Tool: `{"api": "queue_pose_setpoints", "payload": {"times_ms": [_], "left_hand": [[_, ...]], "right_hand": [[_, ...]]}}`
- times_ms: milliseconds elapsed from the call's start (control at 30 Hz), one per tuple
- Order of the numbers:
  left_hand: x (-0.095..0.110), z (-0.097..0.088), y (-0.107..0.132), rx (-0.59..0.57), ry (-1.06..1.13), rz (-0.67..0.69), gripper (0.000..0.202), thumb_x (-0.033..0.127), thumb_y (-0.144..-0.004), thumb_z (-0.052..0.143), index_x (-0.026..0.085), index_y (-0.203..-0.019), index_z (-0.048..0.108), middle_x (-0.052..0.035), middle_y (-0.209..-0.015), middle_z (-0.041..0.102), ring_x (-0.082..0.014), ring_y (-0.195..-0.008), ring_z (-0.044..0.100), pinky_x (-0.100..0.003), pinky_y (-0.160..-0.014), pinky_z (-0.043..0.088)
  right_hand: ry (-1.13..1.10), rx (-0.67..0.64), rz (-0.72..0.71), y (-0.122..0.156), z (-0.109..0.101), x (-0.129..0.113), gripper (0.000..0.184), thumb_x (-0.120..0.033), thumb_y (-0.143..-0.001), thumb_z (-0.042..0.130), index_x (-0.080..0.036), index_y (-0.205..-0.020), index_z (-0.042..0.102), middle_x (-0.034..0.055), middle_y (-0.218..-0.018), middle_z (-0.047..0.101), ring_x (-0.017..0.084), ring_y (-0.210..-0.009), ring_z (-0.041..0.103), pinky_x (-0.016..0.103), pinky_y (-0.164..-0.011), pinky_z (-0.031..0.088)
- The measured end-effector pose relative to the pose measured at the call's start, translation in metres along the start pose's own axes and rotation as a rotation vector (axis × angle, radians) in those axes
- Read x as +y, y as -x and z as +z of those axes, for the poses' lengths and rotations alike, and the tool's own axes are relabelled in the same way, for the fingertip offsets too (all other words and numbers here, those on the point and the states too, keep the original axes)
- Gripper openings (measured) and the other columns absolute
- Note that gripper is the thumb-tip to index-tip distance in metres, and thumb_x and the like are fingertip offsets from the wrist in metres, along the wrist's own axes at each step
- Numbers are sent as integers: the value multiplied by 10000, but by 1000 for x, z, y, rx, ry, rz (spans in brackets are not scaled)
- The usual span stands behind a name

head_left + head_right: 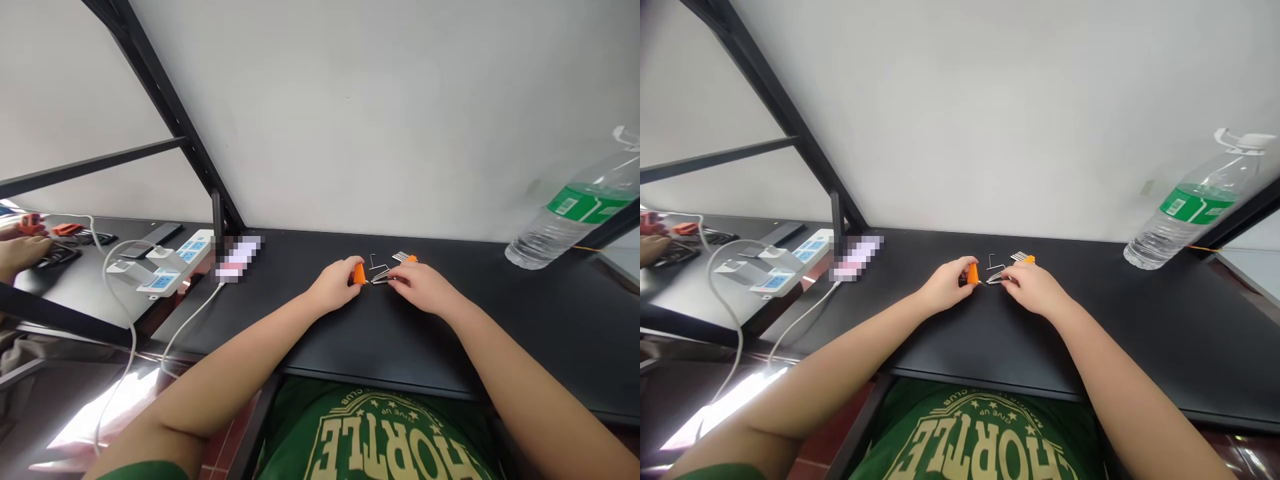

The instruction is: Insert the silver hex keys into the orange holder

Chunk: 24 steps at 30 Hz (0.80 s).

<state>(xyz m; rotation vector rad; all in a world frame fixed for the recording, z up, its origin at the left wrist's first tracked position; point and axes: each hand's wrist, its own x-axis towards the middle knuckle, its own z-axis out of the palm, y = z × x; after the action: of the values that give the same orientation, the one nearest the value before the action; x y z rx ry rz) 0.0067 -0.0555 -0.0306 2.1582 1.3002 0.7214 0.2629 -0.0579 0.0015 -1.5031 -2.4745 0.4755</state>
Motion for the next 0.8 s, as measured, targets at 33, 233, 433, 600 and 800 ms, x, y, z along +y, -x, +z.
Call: {"api": "queue_pose_setpoints", "payload": {"times_ms": [33, 233, 433, 600, 800], "left_hand": [[-1, -1, -1, -1, -43, 9, 531, 223, -839, 668, 237, -1359, 566, -37, -1021, 714, -213, -976, 672, -371, -919, 560], [-5, -6, -2, -20, -166, 34, 544, 201, -820, 635, 247, -1355, 549, -50, -1048, 688, -228, -971, 669, -362, -881, 549], [-4, -5, -1, -67, -133, 24, 520, 234, -802, 652, 249, -1316, 576, -24, -988, 698, -216, -913, 680, -345, -842, 551], [-2, -4, 0, -75, -60, 32, 511, 257, -809, 663, 240, -1313, 584, -13, -979, 699, -192, -882, 676, -323, -836, 551], [3, -5, 1, -76, -14, 52, 490, 254, -810, 657, 240, -1296, 598, 4, -924, 691, -171, -829, 657, -305, -817, 544]], "right_hand": [[71, -22, 24, 0, -1, 4, 217, -292, -995, 542, -247, -1078, 737, 52, -1044, 692, 200, -895, 631, 314, -733, 441], [249, -136, 121, 4, 2, -4, 75, -151, -877, 569, -202, -851, 617, 58, -1018, 652, 159, -695, 548, 299, -578, 330], [4, -98, 42, 5, 4, -14, 75, -191, -859, 597, -210, -805, 549, 21, -903, 647, 166, -757, 571, 289, -650, 393], [-177, 20, -19, 2, 4, -9, 101, -246, -935, 565, -214, -841, 552, 10, -854, 652, 160, -753, 566, 294, -703, 423], [-194, 51, -72, 3, 5, -7, 118, -272, -960, 590, -213, -861, 617, 19, -897, 639, 150, -745, 556, 302, -711, 430]]}}
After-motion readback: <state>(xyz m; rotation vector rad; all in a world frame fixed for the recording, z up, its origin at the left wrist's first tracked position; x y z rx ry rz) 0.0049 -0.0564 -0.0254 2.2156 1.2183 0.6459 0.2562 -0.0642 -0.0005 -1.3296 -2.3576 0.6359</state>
